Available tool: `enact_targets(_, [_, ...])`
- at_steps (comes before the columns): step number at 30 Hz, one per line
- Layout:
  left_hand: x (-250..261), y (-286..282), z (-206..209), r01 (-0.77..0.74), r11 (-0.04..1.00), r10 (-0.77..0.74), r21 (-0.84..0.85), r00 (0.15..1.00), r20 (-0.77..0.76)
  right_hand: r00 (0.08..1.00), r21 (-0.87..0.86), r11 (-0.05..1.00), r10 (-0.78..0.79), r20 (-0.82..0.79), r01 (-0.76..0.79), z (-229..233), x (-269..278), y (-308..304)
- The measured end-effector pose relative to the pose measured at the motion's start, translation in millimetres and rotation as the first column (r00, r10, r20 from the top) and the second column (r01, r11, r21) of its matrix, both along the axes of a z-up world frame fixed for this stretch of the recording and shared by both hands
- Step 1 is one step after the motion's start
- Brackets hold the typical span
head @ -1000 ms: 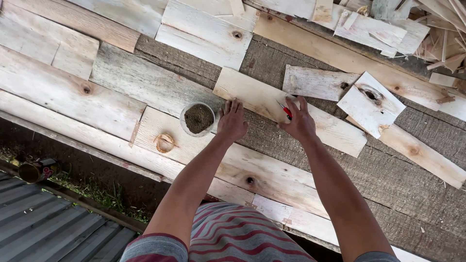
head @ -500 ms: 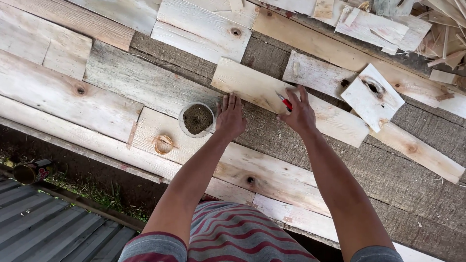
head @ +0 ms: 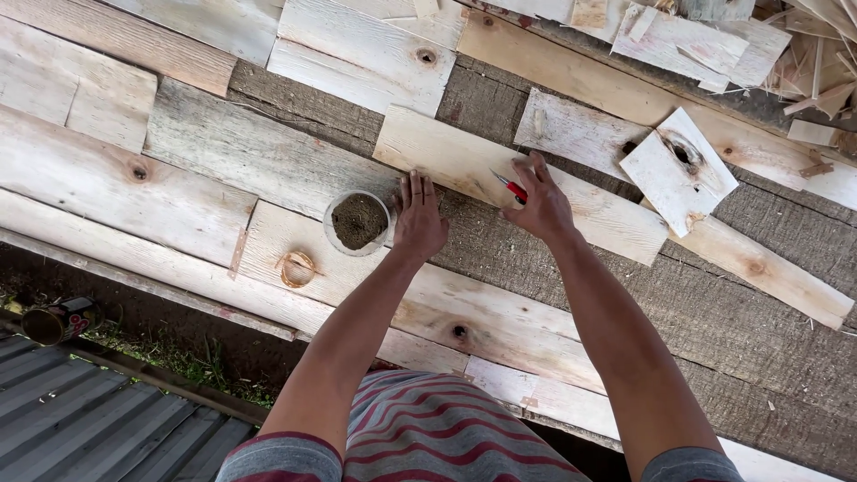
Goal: Using a utility knife to score and cut thin wooden boards in a workshop environment.
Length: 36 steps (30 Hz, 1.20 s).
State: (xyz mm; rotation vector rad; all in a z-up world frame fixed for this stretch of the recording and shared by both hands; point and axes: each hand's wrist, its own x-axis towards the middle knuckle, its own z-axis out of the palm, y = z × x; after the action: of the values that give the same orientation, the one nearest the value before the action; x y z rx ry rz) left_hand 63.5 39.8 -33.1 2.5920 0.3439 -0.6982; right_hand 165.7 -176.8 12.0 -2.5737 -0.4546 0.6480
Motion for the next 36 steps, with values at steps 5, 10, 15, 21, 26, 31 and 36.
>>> enact_targets(5, [-2, 2, 1, 0.014, 1.000, -0.014, -0.009, 1.000, 0.008, 1.000, -0.013, 1.000, 0.018, -0.011, -0.018, -1, -4, -2])
enact_targets(10, [-3, 1, -1, 0.042, 0.999, -0.041, 0.021, 0.999, -0.024, 0.999, -0.030, 0.999, 0.028, -0.018, -0.029, -2, -3, -3])
enact_targets(15, [-2, 1, 1, 0.035, 0.999, -0.035, 0.012, 0.999, -0.035, 0.999, -0.061, 0.997, 0.043, -0.010, -0.044, 4, -4, -4])
enact_targets(21, [-3, -3, 3, 0.082, 0.997, -0.082, 0.002, 0.996, -0.025, 1.000, -0.080, 0.997, -0.008, -0.018, 0.006, 13, -8, -16])
enact_targets(26, [-9, -18, -4, 0.134, 0.990, -0.133, -0.039, 0.991, 0.013, 0.999, -0.151, 0.988, -0.037, -0.027, 0.033, 9, -17, -49])
enact_targets(31, [-18, -35, 1, 0.205, 0.975, -0.203, -0.088, 0.979, 0.024, 0.996, -0.170, 0.982, -0.087, -0.029, 0.081, 13, -32, -84])
enact_targets(36, [-19, -50, 0, 0.247, 0.969, -0.247, 0.008, 0.966, 0.072, 0.987, -0.179, 0.973, -0.158, -0.041, 0.148, 26, -50, -105])
